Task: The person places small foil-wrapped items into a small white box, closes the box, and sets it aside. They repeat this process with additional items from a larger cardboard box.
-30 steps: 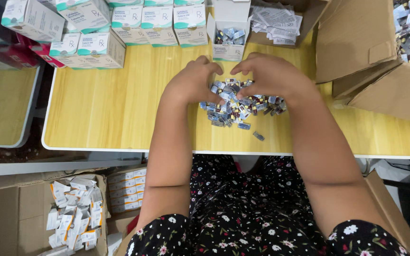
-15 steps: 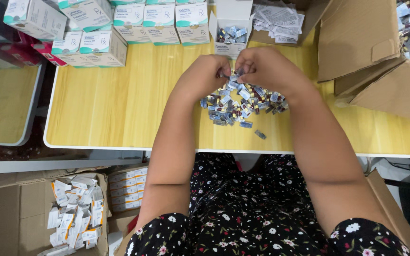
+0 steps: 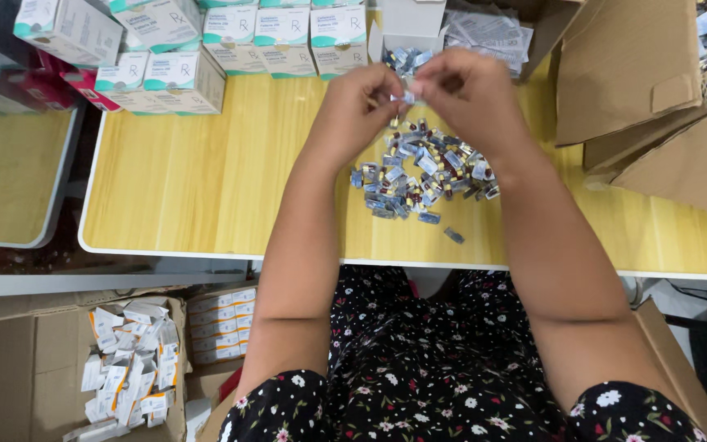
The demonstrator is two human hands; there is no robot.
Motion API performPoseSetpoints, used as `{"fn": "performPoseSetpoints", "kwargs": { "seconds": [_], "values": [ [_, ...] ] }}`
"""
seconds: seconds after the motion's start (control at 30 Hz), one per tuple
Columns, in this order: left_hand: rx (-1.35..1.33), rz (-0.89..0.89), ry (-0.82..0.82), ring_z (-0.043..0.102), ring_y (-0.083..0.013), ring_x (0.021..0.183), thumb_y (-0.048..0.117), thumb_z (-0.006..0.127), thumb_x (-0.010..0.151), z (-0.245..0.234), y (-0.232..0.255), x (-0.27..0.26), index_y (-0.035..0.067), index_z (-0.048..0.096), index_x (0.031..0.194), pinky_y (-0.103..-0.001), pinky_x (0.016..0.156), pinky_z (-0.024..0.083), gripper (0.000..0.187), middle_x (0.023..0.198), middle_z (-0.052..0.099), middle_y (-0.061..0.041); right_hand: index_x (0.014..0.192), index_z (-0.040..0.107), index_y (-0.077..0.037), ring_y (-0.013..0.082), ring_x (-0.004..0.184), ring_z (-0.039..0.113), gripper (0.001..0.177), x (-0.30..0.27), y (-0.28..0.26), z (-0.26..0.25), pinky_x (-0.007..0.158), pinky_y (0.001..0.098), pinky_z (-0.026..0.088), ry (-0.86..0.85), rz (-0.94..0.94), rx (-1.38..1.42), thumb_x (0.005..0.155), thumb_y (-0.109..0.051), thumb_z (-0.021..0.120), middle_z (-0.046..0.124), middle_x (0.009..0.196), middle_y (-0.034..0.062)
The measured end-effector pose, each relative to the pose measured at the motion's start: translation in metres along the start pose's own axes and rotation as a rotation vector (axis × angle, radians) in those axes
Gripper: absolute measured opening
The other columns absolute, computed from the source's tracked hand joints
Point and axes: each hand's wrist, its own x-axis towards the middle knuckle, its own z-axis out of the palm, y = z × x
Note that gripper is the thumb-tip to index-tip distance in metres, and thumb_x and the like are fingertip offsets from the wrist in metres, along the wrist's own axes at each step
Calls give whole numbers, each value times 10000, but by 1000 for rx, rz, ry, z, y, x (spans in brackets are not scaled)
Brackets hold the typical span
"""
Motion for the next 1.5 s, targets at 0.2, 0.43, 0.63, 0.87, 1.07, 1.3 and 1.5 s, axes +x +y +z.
{"fn": "performPoseSetpoints", "kwargs": {
  "seconds": [0.2,0.43,0.63,0.87,1.07,1.3,1.5],
  "values": [
    [-38,-9,-82,619,-54,757,-37,774,872,0,4,-3,44,634,997,-235,668,522,204,836,671,6,1027,729,8,41,650,623,163,-2,17,6,572,215,508,-141,394,280,938,-113,793,720,810,14],
    [97,-96,-171,603,-80,697,-46,768,841,-2,-8,-3,36,634,1026,-258,624,504,243,750,631,-10,1091,744,24,101,685,590,157,1,1,7,616,247,476,150,-26,-207,977,-28,839,660,809,66],
    [-28,37,78,657,-66,808,-43,757,897,4,-23,5,46,669,1030,-238,716,560,183,860,687,15,1255,680,-9,122,883,674,307,3,-17,5,722,246,579,149,-249,-100,971,54,780,668,1121,107],
    [-235,90,258,654,-67,900,-47,754,935,16,-34,8,32,661,1051,-234,779,571,168,965,676,11,1221,606,50,65,834,634,361,-10,-1,22,728,215,553,-179,30,140,927,30,814,682,947,53],
    [-470,-1,219,663,-72,844,-26,727,964,10,-40,12,33,636,1062,-241,731,602,146,935,671,-5,1226,656,76,57,796,664,252,-8,11,27,716,223,567,-27,122,344,977,112,638,718,966,42],
    [-420,-3,218,669,-79,826,-42,712,963,14,-48,12,-1,637,1060,-244,701,593,129,931,678,-35,1232,640,68,42,844,653,303,-8,6,30,790,221,597,-24,63,403,941,122,704,689,962,53],
    [-506,-104,221,692,-85,779,-32,691,958,12,-44,13,7,627,1025,-253,690,620,101,890,683,-34,1110,720,35,58,850,704,126,-8,3,31,743,225,572,70,-9,174,996,41,773,759,953,48]
  ]
}}
